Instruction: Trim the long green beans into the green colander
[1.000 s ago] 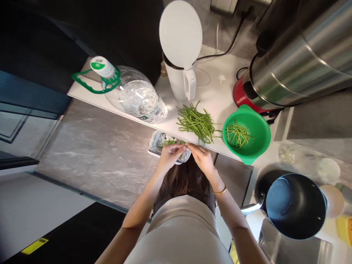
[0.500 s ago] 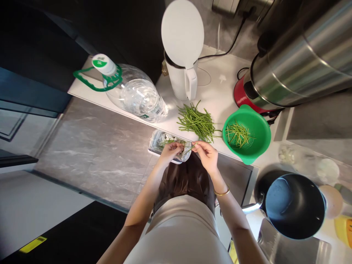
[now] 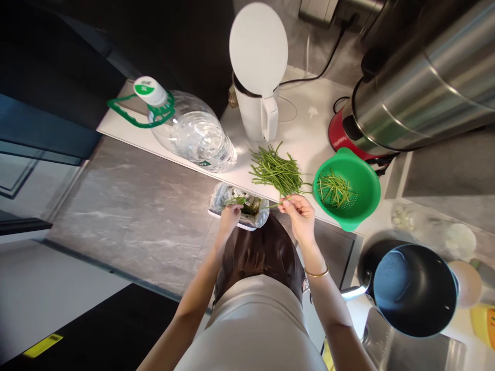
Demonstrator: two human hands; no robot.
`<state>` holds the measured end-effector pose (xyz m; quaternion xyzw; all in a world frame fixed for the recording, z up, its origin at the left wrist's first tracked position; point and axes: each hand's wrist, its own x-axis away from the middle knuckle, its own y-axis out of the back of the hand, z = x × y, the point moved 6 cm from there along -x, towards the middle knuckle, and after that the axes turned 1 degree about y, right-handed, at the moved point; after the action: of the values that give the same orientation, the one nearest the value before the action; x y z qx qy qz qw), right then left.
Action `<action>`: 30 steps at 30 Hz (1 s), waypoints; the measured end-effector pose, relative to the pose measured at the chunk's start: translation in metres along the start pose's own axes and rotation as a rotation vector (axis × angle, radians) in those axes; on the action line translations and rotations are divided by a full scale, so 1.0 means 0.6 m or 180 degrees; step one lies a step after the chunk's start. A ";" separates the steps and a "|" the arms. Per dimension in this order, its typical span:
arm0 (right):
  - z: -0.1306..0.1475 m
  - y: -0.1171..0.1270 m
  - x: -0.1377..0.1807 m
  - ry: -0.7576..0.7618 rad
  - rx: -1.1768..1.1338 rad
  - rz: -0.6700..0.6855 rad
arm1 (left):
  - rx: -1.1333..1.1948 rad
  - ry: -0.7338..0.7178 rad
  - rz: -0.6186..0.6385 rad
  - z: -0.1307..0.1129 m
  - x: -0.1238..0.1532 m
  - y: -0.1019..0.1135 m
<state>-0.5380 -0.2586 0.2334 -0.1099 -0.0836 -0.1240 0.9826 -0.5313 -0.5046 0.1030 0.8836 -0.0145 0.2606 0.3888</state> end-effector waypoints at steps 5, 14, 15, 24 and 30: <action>-0.039 -0.027 0.016 -0.0234 0.0145 0.0200 | 0.0362 -0.0681 -0.0417 -0.091 0.045 0.050; -0.028 -0.045 0.026 0.0900 0.1556 0.0532 | 0.1424 -0.1331 0.0010 -0.204 0.131 0.105; -0.022 -0.048 0.028 0.1070 0.1722 0.0609 | 0.1430 -0.1317 0.0062 -0.206 0.132 0.103; -0.015 -0.055 0.040 0.1513 0.2376 0.1090 | 0.1547 -0.1093 0.0330 -0.190 0.117 0.078; -0.015 -0.054 0.035 0.1118 0.1866 0.0911 | 0.1955 -0.0806 0.0734 -0.171 0.096 0.059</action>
<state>-0.5251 -0.2960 0.2349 0.1887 0.0705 0.0270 0.9791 -0.5357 -0.4478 0.2117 0.9772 -0.0833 0.1833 0.0681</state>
